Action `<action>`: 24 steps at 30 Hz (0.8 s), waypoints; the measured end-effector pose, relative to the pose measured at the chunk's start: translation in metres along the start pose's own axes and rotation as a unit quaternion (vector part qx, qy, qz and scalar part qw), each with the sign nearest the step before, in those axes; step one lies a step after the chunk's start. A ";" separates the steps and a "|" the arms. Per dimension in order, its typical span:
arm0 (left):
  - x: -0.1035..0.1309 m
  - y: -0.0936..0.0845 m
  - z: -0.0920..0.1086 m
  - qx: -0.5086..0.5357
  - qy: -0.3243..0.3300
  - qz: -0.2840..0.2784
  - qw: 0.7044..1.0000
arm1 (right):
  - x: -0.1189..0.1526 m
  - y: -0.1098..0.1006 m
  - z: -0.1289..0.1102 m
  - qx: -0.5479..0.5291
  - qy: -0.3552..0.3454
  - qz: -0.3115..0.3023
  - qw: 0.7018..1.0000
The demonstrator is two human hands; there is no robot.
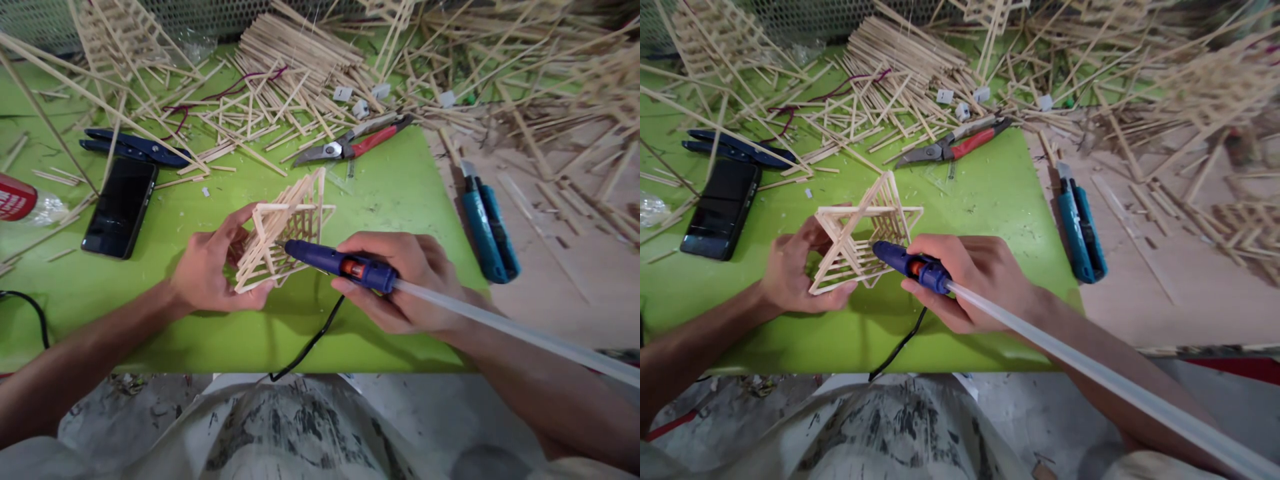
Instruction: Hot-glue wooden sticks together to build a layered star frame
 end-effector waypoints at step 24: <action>-0.001 0.000 0.001 0.003 0.003 0.003 1.000 | 0.000 0.000 0.001 0.014 -0.008 0.024 1.000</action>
Point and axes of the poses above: each hand's wrist, its own x-axis away from the middle knuckle, its own y-axis out of the palm, z = x × y, the point moved 4 cm from there along -x, towards the middle knuckle, and after that the axes turned 6 degrees about x, right-handed, at the moved point
